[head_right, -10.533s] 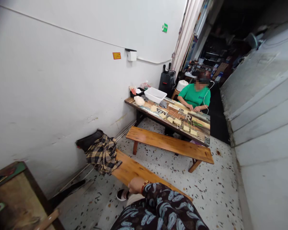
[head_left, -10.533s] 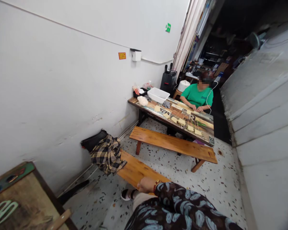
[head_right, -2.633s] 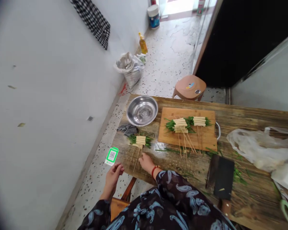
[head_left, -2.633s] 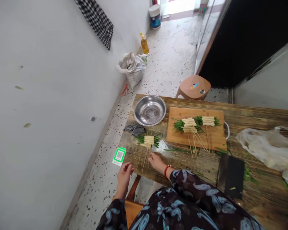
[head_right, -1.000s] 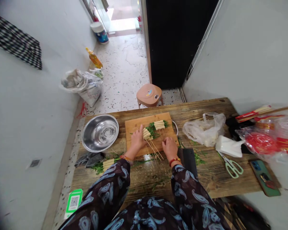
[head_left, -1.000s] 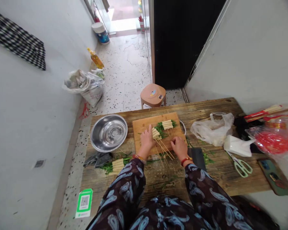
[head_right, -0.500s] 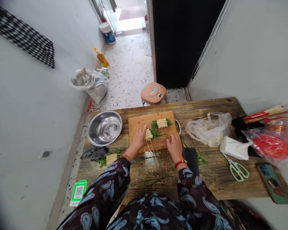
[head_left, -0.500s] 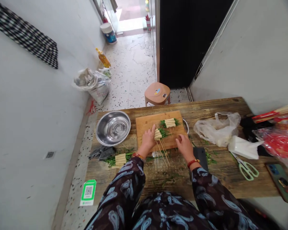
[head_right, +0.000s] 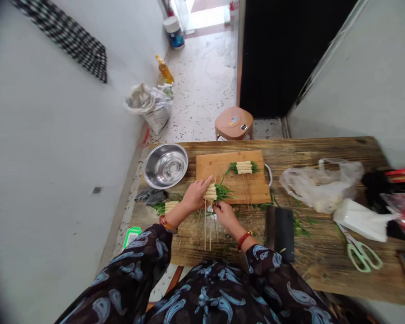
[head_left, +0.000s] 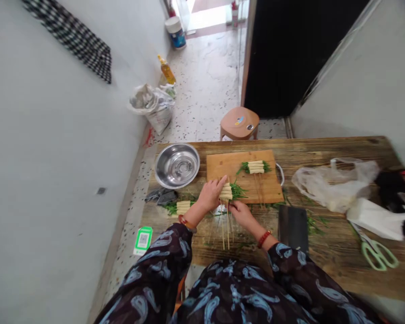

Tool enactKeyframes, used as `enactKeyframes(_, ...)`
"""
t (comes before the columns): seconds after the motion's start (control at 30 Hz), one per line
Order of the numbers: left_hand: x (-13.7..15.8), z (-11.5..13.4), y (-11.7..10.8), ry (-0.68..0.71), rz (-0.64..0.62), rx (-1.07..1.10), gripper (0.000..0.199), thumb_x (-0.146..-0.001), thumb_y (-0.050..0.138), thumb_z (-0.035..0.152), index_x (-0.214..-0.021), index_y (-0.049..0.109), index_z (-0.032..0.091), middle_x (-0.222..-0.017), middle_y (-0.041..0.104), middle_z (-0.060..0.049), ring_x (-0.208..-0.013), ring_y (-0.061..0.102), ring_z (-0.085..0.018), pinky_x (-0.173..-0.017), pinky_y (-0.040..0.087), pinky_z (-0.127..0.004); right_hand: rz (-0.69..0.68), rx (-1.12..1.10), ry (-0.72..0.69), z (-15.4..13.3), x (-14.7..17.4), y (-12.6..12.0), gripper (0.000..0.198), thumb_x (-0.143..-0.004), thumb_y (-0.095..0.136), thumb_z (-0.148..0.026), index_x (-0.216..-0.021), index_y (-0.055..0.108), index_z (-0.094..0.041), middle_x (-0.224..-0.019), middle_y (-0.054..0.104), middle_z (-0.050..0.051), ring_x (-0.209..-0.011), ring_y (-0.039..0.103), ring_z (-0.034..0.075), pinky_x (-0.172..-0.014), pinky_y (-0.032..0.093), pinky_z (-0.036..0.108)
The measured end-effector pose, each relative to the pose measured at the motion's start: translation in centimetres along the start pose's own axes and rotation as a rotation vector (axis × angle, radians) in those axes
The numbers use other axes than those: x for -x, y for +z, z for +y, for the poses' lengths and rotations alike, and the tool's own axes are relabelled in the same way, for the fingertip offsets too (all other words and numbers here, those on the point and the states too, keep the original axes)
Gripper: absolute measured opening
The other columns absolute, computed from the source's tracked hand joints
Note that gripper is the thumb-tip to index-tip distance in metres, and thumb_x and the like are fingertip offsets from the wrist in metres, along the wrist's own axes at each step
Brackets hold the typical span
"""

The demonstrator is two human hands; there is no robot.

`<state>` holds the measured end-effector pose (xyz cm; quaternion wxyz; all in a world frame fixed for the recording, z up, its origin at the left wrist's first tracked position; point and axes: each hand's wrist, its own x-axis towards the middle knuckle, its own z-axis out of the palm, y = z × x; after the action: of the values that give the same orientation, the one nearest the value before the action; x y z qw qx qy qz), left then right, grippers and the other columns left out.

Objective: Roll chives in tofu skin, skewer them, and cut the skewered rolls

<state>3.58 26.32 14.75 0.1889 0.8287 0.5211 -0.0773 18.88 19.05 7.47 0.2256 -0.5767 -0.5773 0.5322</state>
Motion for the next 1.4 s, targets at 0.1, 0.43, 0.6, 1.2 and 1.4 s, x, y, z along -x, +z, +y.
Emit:
enactKeyframes(0.1, 4.4, -3.3, -2.1, 0.013, -0.036, -0.054, 0.096, -0.068, 0.062, 0.017, -0.149, 0.010, 0.022, -0.118, 0.052, -0.011, -0.109, 0.047, -0.028, -0.096, 0.037, -0.039, -0.150, -0.042, -0.071, -2.3, 1.0, 4.1, 0.023, -0.085, 0.044, -0.021, -0.093, 0.065, -0.015, -0.090, 0.069, 0.007, -0.082, 0.060, 0.018, -0.076, 0.045, 0.027)
enactKeyframes(0.43, 17.2, -12.2, 1.3, -0.189, -0.082, -0.084, 0.095, -0.065, 0.057, 0.010, -0.148, 0.012, 0.017, -0.113, 0.054, -0.011, -0.104, 0.049, -0.027, -0.095, 0.041, -0.040, -0.506, 0.032, -0.139, -6.4, 2.1, 16.6, 0.015, -0.077, 0.058, -0.020, -0.091, 0.060, -0.016, -0.087, 0.066, 0.006, -0.079, 0.057, 0.017, -0.070, 0.042, 0.026)
enactKeyframes(0.6, 16.6, -12.8, 3.7, -0.263, -0.081, -0.092, 0.089, -0.066, 0.056, 0.010, -0.146, 0.018, 0.019, -0.120, 0.053, -0.012, -0.117, 0.045, -0.027, -0.105, 0.032, -0.041, -0.557, 0.074, -0.117, -4.5, 2.1, 15.9, 0.018, -0.077, 0.058, -0.021, -0.093, 0.062, -0.017, -0.075, 0.066, 0.002, -0.069, 0.057, 0.015, -0.066, 0.041, 0.024)
enactKeyframes(1.2, 15.4, -13.9, 2.0, -0.023, 0.298, 0.007, 0.062, -0.080, 0.047, 0.032, -0.140, 0.030, 0.027, -0.119, 0.058, -0.012, -0.107, 0.059, -0.032, -0.092, 0.049, -0.049, 0.600, 0.390, 0.437, 11.1, 20.8, -11.0, 0.035, -0.081, 0.053, -0.034, -0.112, 0.054, -0.017, -0.108, 0.059, 0.015, -0.105, 0.055, 0.029, -0.094, 0.041, 0.046)
enactKeyframes(1.4, 8.0, -5.9, 2.7, 0.104, 0.192, 0.155, 0.046, -0.086, 0.046, 0.034, -0.130, 0.044, 0.018, -0.114, 0.060, -0.013, -0.104, 0.060, -0.027, -0.091, 0.051, -0.043, 0.642, 0.380, 0.607, 14.5, 22.5, -7.7, 0.036, -0.070, 0.059, -0.030, -0.103, 0.053, -0.018, -0.101, 0.061, 0.011, -0.096, 0.059, 0.026, -0.083, 0.045, 0.037)
